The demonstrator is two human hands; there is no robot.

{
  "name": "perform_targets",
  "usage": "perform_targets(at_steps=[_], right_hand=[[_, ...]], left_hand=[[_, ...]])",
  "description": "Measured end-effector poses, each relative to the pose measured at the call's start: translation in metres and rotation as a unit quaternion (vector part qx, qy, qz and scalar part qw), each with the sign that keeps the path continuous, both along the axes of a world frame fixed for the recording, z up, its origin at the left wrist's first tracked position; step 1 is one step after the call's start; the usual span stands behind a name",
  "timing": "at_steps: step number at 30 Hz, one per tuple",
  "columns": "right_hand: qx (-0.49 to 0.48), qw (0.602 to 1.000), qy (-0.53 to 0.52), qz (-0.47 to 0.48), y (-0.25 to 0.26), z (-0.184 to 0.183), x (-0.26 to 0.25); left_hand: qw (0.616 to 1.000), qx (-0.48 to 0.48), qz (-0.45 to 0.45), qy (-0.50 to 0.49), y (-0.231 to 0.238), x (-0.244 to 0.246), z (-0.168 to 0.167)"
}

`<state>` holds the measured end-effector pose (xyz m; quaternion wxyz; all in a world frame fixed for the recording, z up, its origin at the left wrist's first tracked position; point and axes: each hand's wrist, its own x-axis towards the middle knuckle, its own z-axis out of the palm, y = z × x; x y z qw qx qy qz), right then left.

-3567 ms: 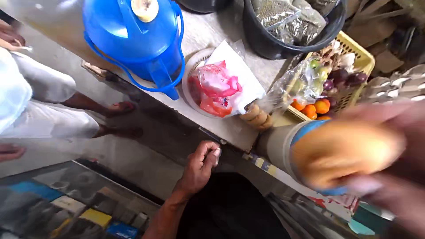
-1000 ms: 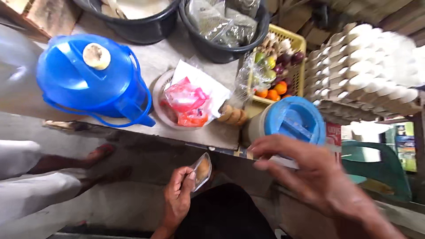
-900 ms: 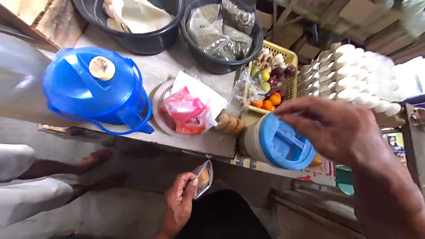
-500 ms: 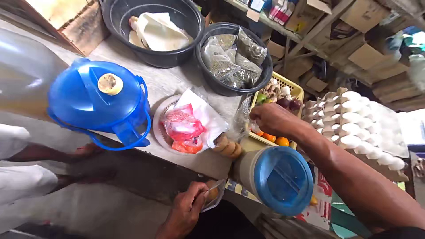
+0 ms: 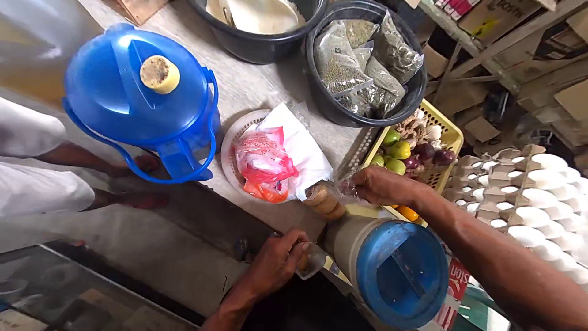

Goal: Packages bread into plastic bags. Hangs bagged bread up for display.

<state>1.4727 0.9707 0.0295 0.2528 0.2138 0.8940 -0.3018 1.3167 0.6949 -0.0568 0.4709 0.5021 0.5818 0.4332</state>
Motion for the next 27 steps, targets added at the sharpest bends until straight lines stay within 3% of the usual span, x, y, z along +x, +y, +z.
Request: perform_targets(at_steps=[4,10,22,27], right_hand=[[-0.038,0.998,-0.043,-0.017,0.001,-0.006,-0.002],[-0.089,0.992,0.049,-0.074,0.006,-0.017,0.013],[-0.220,0.962,-0.022,-0.158,0.012,-0.025,0.016],[-0.187,0.959,0.034,-0.212,0.005,-0.046,0.017]], left_hand=[[0.999,-0.037,-0.020,-0.012,0.025,0.003,-0.005],[0.993,-0.106,-0.050,-0.003,0.056,0.011,-0.011],[0.991,-0.129,-0.037,0.023,0.066,0.023,-0.026],[0.990,-0.135,-0.031,0.017,0.068,0.025,-0.027]])
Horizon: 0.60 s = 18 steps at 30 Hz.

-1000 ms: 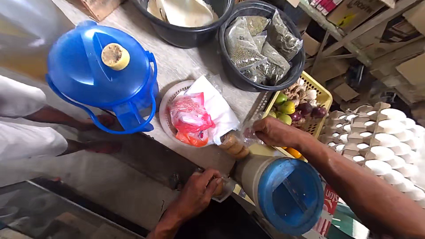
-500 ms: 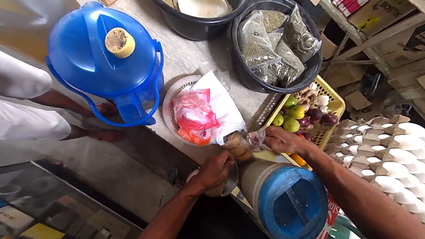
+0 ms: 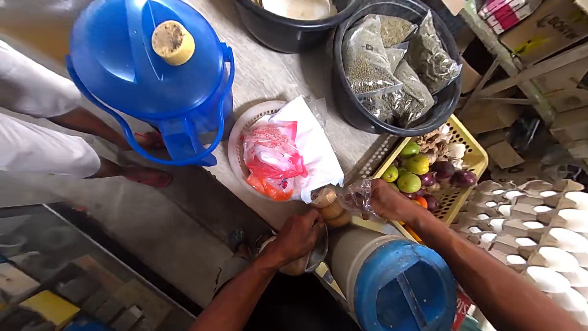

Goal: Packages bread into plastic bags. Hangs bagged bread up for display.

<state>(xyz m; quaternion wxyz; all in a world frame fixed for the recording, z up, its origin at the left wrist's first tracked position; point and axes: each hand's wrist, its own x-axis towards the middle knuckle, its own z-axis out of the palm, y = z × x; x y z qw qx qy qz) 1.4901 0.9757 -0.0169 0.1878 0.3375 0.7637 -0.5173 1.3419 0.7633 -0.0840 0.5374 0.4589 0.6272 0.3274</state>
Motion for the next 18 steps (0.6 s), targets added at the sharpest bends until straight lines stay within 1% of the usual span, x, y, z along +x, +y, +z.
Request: perform_targets(at_steps=[4,7,12,14,18], right_hand=[[0.072,0.994,-0.001,0.085,0.002,-0.013,0.000],[0.087,0.990,0.011,0.114,0.000,-0.018,0.000],[0.062,0.988,0.074,0.117,0.001,-0.013,0.002],[0.044,0.990,0.070,0.112,0.002,-0.012,0.002],[0.022,0.995,0.073,0.065,0.003,-0.019,0.004]], left_hand=[[1.000,0.005,0.007,0.007,0.001,0.003,-0.002],[1.000,0.001,0.009,0.010,0.002,0.005,-0.002],[1.000,0.018,0.017,0.016,0.001,0.008,-0.003],[1.000,0.014,0.012,0.017,0.002,0.008,-0.003],[1.000,0.008,0.005,0.020,0.004,0.009,-0.004]])
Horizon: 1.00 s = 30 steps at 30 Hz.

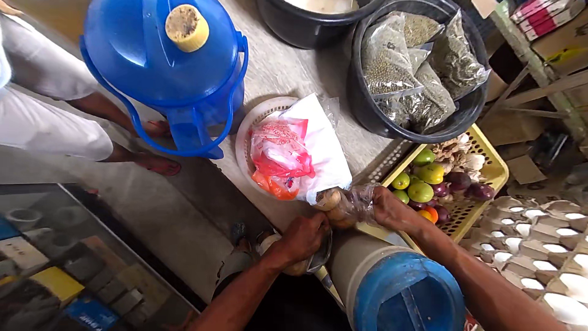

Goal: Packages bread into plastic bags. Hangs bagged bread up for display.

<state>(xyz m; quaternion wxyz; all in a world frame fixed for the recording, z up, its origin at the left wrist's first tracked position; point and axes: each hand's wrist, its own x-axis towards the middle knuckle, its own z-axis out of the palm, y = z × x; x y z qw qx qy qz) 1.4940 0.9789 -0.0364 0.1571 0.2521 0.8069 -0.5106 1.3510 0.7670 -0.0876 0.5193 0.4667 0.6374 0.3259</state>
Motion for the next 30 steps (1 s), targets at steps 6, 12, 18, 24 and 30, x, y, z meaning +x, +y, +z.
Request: perform_targets(at_steps=[6,12,18,24,30], right_hand=[[0.045,0.997,-0.053,0.027,-0.009,-0.001,-0.007],[0.103,0.980,-0.143,0.086,-0.014,0.002,-0.014],[0.123,0.977,-0.121,0.123,-0.015,0.009,-0.010],[0.129,0.963,-0.165,0.173,-0.020,0.028,-0.028],[0.132,0.972,-0.090,0.172,-0.002,0.037,-0.017]], left_hand=[[1.000,0.004,-0.003,0.013,-0.002,0.004,-0.003],[0.998,0.056,0.015,0.017,-0.005,0.009,-0.013],[0.985,0.155,0.060,0.047,-0.026,0.011,-0.005],[0.964,0.222,0.129,0.066,-0.026,0.002,0.000],[0.970,0.204,0.134,0.018,-0.022,-0.004,-0.006]])
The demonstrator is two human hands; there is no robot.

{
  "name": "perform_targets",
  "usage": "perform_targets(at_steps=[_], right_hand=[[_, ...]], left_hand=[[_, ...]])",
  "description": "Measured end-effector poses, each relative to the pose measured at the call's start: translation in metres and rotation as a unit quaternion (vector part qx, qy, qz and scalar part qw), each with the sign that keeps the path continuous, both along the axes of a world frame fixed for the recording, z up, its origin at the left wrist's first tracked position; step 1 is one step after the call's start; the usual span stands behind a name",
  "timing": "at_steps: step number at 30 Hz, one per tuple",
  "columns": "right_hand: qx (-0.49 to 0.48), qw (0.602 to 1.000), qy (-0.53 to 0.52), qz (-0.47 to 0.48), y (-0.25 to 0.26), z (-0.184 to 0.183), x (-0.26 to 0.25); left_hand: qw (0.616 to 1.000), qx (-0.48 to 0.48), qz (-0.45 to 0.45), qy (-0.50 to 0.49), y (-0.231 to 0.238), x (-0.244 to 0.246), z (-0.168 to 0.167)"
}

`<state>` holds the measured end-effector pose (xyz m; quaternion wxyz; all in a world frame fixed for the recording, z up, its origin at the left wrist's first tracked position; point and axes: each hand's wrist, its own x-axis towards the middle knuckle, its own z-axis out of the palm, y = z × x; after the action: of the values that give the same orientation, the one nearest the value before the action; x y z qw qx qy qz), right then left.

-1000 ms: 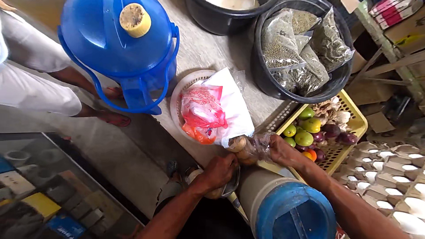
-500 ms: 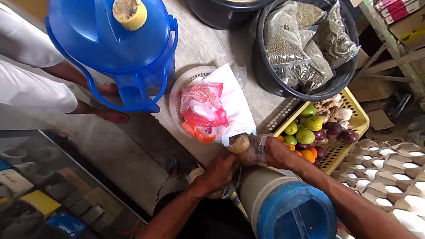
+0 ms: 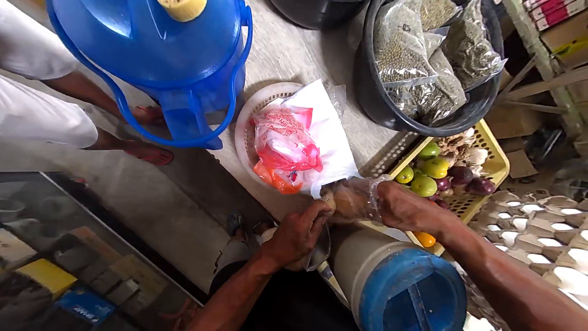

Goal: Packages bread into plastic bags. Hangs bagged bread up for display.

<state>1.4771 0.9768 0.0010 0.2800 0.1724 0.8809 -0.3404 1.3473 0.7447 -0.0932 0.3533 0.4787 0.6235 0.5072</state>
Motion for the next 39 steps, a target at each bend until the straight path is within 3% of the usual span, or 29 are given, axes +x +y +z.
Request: perform_targets(at_steps=[10,17,23,28,32,35,39], right_hand=[[0.001,0.987,0.086,-0.134,0.015,0.056,0.026],[0.095,0.972,0.145,-0.158,-0.001,0.098,0.047],[0.169,0.936,0.195,-0.240,-0.038,0.139,0.066],[0.191,0.897,0.292,-0.271,-0.113,0.170,0.064],[0.104,0.875,0.361,-0.305,-0.205,0.141,0.044],[0.003,0.862,0.376,-0.341,-0.262,0.087,0.011],[-0.070,0.849,0.317,-0.417,-0.302,0.022,-0.022]], left_hand=[[0.997,-0.063,0.003,-0.034,-0.043,-0.015,0.011],[0.998,-0.051,0.031,-0.029,-0.082,-0.022,0.007],[0.997,0.026,0.056,-0.049,-0.101,-0.033,0.010],[0.995,0.067,0.053,-0.057,-0.116,-0.049,0.023],[0.993,0.097,0.040,-0.060,-0.135,-0.068,0.034],[0.992,0.114,0.035,-0.042,-0.148,-0.081,0.039],[0.993,0.110,0.026,-0.021,-0.166,-0.095,0.045]])
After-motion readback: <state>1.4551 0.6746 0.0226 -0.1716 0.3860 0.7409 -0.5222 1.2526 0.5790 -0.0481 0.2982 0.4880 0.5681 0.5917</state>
